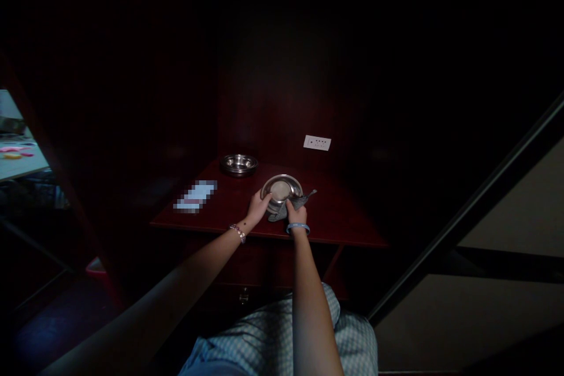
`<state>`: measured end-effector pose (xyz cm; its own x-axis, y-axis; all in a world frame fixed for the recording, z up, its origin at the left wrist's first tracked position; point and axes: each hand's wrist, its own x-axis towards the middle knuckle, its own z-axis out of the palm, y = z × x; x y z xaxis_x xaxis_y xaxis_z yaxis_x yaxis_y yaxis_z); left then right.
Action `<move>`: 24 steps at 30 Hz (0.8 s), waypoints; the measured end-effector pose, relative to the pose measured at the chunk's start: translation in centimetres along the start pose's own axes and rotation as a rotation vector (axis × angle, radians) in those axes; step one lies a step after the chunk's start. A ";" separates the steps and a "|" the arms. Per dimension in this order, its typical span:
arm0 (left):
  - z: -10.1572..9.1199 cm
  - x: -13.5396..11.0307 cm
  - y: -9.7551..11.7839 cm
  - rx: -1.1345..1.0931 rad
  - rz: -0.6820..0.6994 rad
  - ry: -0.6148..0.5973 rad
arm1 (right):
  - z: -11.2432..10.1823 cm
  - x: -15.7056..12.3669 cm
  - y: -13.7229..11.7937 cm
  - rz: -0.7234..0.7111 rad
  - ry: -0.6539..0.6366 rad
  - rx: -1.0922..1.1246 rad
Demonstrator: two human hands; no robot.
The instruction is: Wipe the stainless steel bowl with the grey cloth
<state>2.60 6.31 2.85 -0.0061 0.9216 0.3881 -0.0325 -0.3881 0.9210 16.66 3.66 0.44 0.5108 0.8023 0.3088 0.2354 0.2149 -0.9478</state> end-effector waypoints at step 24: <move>0.6 0.0 -0.9 -0.045 0.011 -0.169 | 0.0 -0.1 -0.3 0.015 0.003 0.079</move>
<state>3.21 6.61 2.01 0.1610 0.9015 0.4017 -0.0783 -0.3941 0.9157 16.55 3.46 0.66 0.5160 0.8044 0.2945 0.1615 0.2463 -0.9557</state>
